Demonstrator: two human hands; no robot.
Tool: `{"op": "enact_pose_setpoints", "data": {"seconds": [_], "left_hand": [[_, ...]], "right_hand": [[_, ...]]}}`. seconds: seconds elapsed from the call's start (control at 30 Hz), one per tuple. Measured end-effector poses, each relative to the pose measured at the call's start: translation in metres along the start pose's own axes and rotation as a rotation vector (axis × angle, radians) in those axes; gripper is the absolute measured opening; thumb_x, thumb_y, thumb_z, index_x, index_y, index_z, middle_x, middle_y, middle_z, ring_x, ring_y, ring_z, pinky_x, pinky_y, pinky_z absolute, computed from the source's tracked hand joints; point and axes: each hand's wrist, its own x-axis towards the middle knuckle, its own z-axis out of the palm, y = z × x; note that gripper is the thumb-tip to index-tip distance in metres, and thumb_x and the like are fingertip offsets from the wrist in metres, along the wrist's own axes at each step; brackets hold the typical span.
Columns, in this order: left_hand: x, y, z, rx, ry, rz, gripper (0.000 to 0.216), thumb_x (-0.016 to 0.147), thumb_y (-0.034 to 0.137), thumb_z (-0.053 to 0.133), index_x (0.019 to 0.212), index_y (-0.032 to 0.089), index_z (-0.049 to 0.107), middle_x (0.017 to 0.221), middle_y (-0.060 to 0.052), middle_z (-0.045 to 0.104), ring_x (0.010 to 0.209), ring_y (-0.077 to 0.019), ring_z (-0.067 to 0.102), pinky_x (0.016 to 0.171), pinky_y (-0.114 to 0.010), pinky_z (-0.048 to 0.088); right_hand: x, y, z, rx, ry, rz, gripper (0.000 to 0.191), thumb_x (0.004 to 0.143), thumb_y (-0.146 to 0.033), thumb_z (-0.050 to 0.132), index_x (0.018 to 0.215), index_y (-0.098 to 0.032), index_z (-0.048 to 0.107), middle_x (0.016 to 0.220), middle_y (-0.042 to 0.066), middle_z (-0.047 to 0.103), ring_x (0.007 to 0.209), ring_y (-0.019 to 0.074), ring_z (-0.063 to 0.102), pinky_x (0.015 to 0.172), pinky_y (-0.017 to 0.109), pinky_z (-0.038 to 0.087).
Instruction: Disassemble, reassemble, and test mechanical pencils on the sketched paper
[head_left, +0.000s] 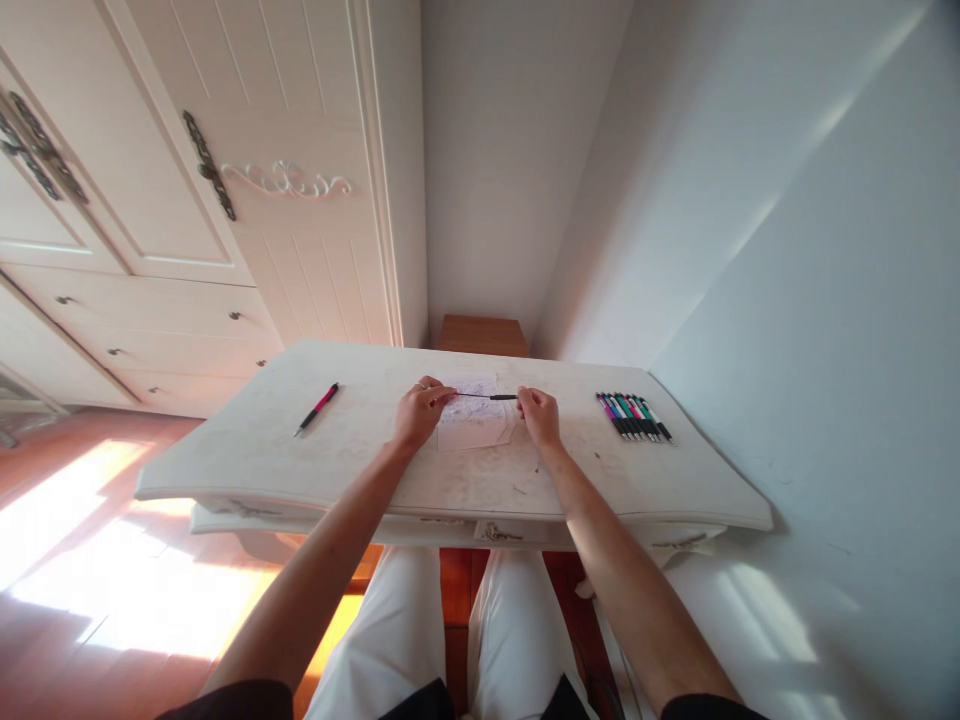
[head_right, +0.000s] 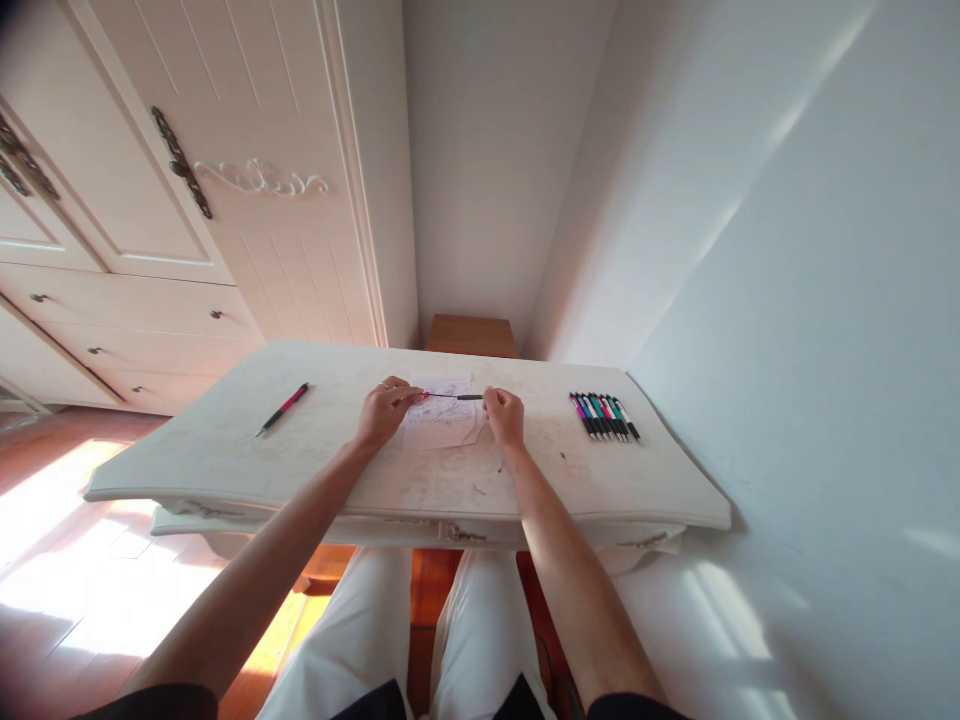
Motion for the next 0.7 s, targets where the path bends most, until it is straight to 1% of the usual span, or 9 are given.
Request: {"op": "enact_pose_setpoints", "data": {"seconds": [0.23, 0.47, 0.57, 0.7], "left_hand": [[0.0009, -0.0012, 0.0016, -0.063, 0.002, 0.049, 0.015, 0.083, 0.021, 0.062, 0.088, 0.023, 0.075, 0.083, -0.002, 0.064, 0.074, -0.0137, 0.059, 0.069, -0.024, 0.045], [0.0019, -0.0044, 0.0035, -0.078, 0.032, 0.009, 0.013, 0.083, 0.023, 0.063, 0.088, 0.022, 0.075, 0.081, -0.002, 0.065, 0.069, -0.0124, 0.059, 0.065, -0.023, 0.046], [0.0017, -0.0025, 0.003, -0.083, 0.019, 0.029, 0.012, 0.082, 0.024, 0.065, 0.088, 0.021, 0.075, 0.08, -0.002, 0.065, 0.068, -0.0118, 0.059, 0.064, -0.023, 0.046], [0.0012, -0.0006, 0.0023, -0.09, -0.014, 0.067, 0.012, 0.083, 0.024, 0.065, 0.09, 0.022, 0.075, 0.082, -0.002, 0.066, 0.071, -0.0123, 0.06, 0.067, -0.023, 0.046]], "right_hand": [[0.0023, 0.0038, 0.0013, 0.115, -0.013, 0.028, 0.037, 0.079, -0.043, 0.052, 0.051, -0.018, 0.05, 0.047, -0.003, 0.048, 0.043, 0.0095, 0.043, 0.045, 0.022, 0.033], [0.0041, 0.0053, 0.002, 0.237, -0.065, 0.121, 0.035, 0.075, -0.043, 0.057, 0.051, -0.018, 0.051, 0.047, -0.003, 0.049, 0.042, 0.0082, 0.041, 0.042, 0.021, 0.031], [0.0041, 0.0051, 0.0026, 0.271, -0.07, 0.137, 0.034, 0.075, -0.043, 0.057, 0.053, -0.018, 0.052, 0.049, -0.003, 0.05, 0.043, 0.0081, 0.041, 0.041, 0.021, 0.03], [0.0032, 0.0053, 0.0038, 0.261, -0.114, 0.12, 0.035, 0.075, -0.045, 0.057, 0.053, -0.018, 0.05, 0.05, -0.003, 0.049, 0.043, 0.0082, 0.041, 0.041, 0.021, 0.03]]}}
